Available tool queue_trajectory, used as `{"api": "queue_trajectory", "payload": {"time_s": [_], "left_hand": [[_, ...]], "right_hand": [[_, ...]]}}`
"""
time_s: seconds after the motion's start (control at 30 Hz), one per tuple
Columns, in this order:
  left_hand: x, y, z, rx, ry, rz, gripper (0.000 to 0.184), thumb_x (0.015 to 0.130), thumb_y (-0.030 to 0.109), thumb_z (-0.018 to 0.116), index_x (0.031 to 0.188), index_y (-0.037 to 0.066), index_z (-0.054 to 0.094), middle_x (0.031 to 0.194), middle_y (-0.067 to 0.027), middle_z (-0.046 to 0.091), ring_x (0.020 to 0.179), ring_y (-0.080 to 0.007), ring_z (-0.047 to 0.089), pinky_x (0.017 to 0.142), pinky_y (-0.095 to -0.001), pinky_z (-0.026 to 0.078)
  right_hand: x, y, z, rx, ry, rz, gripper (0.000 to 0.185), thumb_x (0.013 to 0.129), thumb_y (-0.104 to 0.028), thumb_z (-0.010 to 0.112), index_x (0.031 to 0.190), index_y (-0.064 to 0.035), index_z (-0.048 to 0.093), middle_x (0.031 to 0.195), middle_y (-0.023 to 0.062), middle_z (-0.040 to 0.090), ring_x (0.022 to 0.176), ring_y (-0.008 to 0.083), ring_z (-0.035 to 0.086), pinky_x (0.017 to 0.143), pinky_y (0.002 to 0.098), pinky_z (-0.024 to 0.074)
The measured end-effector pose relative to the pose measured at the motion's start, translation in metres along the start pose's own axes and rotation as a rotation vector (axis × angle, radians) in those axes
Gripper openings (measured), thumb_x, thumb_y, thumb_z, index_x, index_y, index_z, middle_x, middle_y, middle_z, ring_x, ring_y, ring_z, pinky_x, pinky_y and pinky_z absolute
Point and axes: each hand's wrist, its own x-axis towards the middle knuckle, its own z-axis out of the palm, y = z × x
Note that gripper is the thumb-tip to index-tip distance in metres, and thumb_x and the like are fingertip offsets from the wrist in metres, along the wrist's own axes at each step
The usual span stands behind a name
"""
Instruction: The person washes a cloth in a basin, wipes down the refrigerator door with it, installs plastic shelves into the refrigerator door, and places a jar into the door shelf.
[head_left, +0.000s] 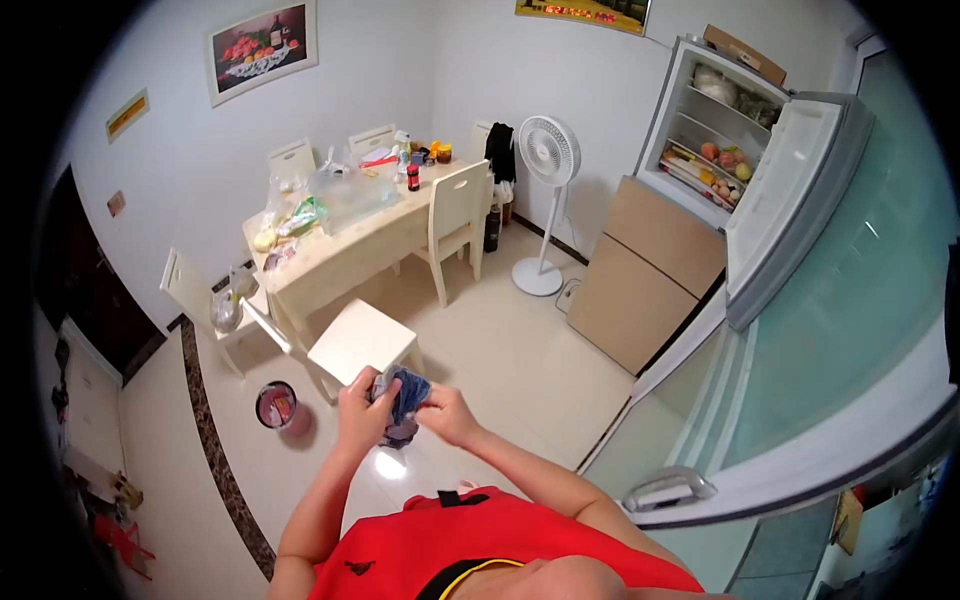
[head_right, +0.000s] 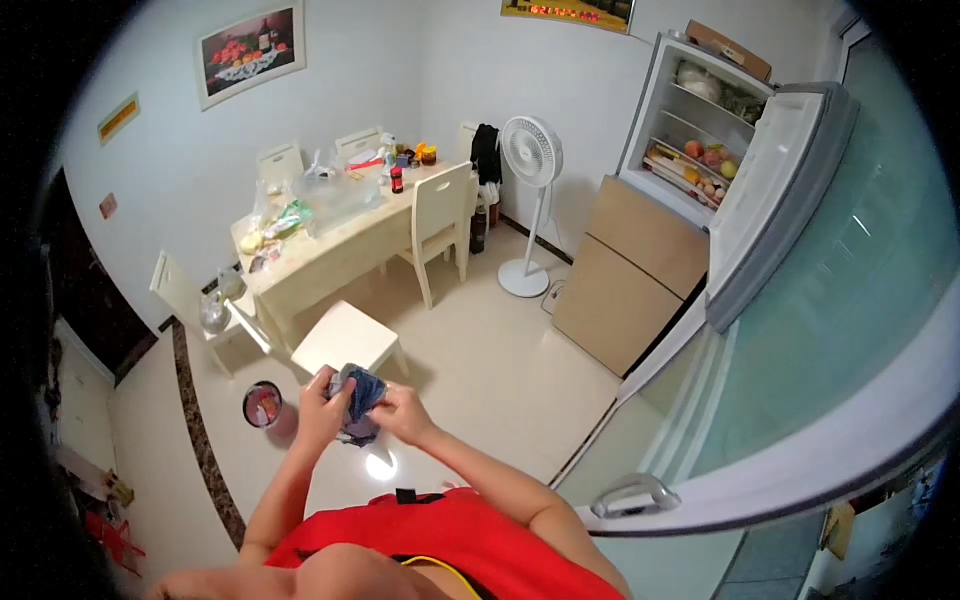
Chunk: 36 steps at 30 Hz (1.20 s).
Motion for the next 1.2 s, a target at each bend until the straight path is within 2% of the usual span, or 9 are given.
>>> {"api": "queue_trajectory", "payload": {"time_s": [0.07,0.3,0.4,0.53,0.7,0.77,0.87,1.07,1.2], "left_hand": [[0.043,0.000,0.005,-0.027,-0.048,-0.047,0.031,0.082,0.015,0.073,0.073,0.000,0.048,0.056,-0.0031,0.046,0.056,-0.0080,0.038,0.048,-0.0295,0.035],[0.159,-0.057,-0.008,0.120,-0.458,-0.208,0.038,0.066,0.023,0.088,0.069,-0.003,0.059,0.054,-0.0048,0.046,0.056,-0.0060,0.041,0.048,-0.0304,0.037],[0.212,-0.077,0.000,0.216,-0.537,0.189,0.026,0.068,0.012,0.082,0.070,-0.004,0.061,0.066,-0.0134,0.053,0.062,-0.0270,0.049,0.058,-0.0373,0.041],[0.307,-0.098,0.015,0.352,-0.616,0.349,0.020,0.071,0.002,0.076,0.087,-0.003,0.065,0.085,-0.0128,0.063,0.080,-0.0283,0.058,0.075,-0.0367,0.047],[0.384,-0.054,-0.002,0.096,-0.465,0.464,0.033,0.072,0.020,0.080,0.079,-0.003,0.057,0.070,-0.0102,0.050,0.067,-0.0212,0.051,0.061,-0.0326,0.041],[0.398,-0.097,0.033,0.086,-0.484,0.647,0.030,0.077,0.023,0.075,0.081,0.000,0.057,0.071,-0.0117,0.054,0.067,-0.0302,0.056,0.062,-0.0386,0.046],[0.444,-0.201,0.080,0.592,-0.983,0.470,0.025,0.085,0.025,0.067,0.085,0.002,0.059,0.082,-0.0176,0.059,0.076,-0.0388,0.058,0.067,-0.0457,0.046],[0.511,-0.227,0.128,0.486,-0.799,0.536,0.024,0.087,0.029,0.063,0.089,0.006,0.063,0.090,-0.0159,0.061,0.083,-0.0369,0.062,0.069,-0.0455,0.049],[0.527,-0.182,0.159,0.691,-0.876,0.655,0.024,0.090,0.029,0.059,0.091,0.006,0.065,0.081,-0.0158,0.065,0.076,-0.0340,0.067,0.063,-0.0444,0.053]], "right_hand": [[0.038,-0.001,-0.022,0.489,-0.001,0.049,0.032,0.082,-0.014,0.069,0.110,-0.0011,0.062,0.098,0.0074,0.068,0.090,0.0141,0.064,0.084,0.0311,0.0508],[0.130,0.007,-0.118,-0.013,0.436,0.053,0.017,0.089,0.004,0.052,0.095,0.0041,0.068,0.083,0.0051,0.069,0.075,0.0082,0.058,0.063,0.0278,0.0490],[0.151,0.001,-0.153,-0.155,0.273,0.171,0.025,0.082,0.007,0.052,0.098,-0.0002,0.069,0.079,0.0094,0.070,0.072,0.0135,0.064,0.065,0.0296,0.0513],[0.204,0.012,-0.198,-0.600,0.338,-0.177,0.029,0.078,0.007,0.054,0.101,-0.0036,0.069,0.080,0.0151,0.067,0.068,0.0231,0.065,0.063,0.0334,0.0517],[0.247,-0.042,-0.241,-0.971,0.450,-0.449,0.033,0.073,0.004,0.059,0.104,-0.0058,0.067,0.083,0.0156,0.065,0.068,0.0345,0.062,0.060,0.0390,0.0511],[0.254,-0.008,-0.249,-1.108,0.643,-0.678,0.032,0.073,0.003,0.060,0.104,-0.0053,0.066,0.084,0.0143,0.065,0.070,0.0359,0.062,0.060,0.0402,0.0508],[0.264,0.116,-0.267,-1.123,0.247,-0.054,0.022,0.079,-0.003,0.060,0.100,-0.0086,0.067,0.074,0.0136,0.063,0.065,0.0287,0.063,0.058,0.0384,0.0504],[0.320,0.134,-0.292,-0.471,0.445,0.734,0.012,0.092,-0.007,0.054,0.090,0.0009,0.063,0.077,0.0163,0.067,0.061,0.0233,0.068,0.055,0.0349,0.0563],[0.332,0.173,-0.344,0.062,0.640,0.663,0.018,0.094,-0.006,0.051,0.088,0.0085,0.059,0.088,0.0203,0.067,0.065,0.0266,0.069,0.057,0.0374,0.0599]]}}
